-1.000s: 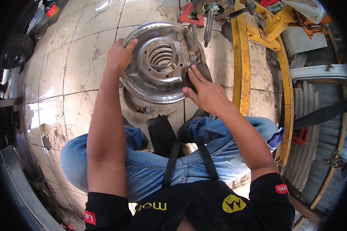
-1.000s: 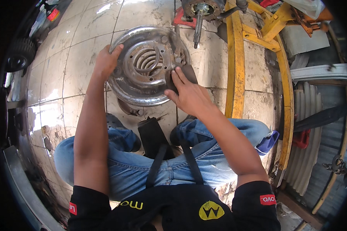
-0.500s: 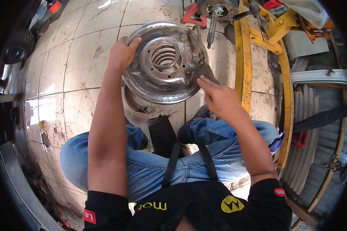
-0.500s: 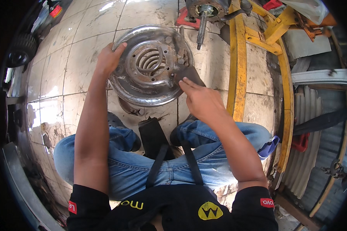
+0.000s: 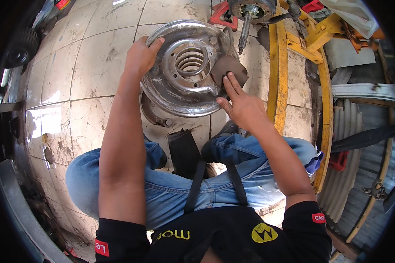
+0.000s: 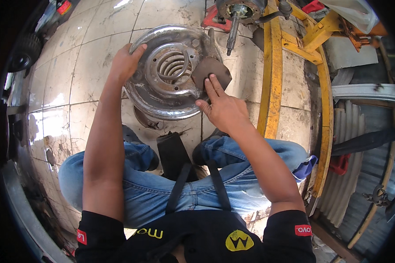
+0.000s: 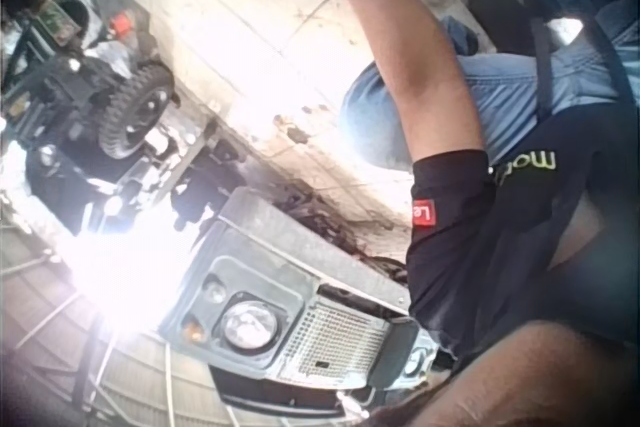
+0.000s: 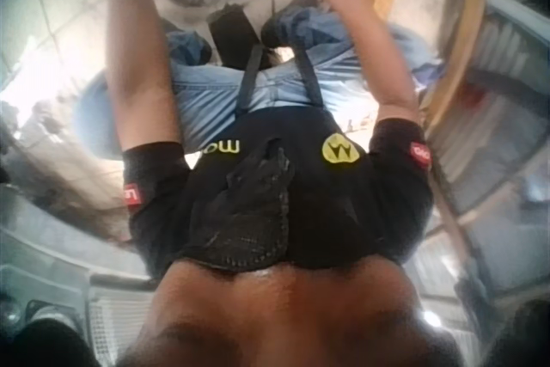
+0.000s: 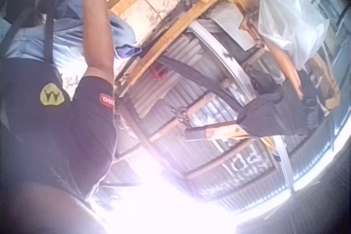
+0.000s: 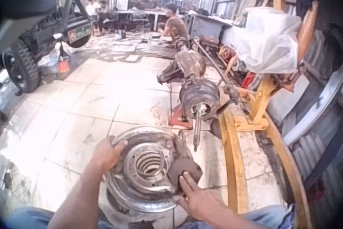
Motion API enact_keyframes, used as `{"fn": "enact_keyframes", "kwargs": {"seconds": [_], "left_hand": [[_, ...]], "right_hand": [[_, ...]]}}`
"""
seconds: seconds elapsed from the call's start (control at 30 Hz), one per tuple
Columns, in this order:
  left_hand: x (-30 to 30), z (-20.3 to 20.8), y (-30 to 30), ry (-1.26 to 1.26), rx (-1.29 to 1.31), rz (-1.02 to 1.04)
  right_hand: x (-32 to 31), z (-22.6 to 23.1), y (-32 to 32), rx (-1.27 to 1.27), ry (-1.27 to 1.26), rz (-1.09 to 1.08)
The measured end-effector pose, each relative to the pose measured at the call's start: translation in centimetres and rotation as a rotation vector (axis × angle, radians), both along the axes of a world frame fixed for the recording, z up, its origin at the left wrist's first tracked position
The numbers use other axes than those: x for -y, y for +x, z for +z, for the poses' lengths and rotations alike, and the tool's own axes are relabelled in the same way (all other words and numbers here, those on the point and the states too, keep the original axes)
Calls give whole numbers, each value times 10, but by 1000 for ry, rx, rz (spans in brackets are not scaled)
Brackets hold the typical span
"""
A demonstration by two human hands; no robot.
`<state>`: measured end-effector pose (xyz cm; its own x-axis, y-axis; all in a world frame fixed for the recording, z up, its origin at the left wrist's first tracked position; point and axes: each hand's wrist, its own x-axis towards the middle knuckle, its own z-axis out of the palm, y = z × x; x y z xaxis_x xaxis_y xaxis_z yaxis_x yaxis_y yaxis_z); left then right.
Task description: The person scrubs a brake drum and a brake shoe with a sanding block while sitting on the floor. The person holds the parts steady and rubs the surfaces to remove rust or debris.
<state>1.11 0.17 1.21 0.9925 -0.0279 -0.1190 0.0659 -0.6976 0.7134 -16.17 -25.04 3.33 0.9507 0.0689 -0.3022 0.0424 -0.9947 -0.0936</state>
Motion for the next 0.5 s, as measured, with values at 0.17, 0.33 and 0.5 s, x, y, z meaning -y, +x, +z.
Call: {"fn": "enact_keyframes", "kwargs": {"seconds": [0.17,0.33,0.5], "left_hand": [[-3,-11,7,-48,21,-29],[0,-6,3,31,31,17],[-1,1,1,-65,22,-26]], "right_hand": [[-11,3,8,-10,21,-39],[-6,2,-4,-30,42,1],[-15,-9,-1,38,49,-36]]}}
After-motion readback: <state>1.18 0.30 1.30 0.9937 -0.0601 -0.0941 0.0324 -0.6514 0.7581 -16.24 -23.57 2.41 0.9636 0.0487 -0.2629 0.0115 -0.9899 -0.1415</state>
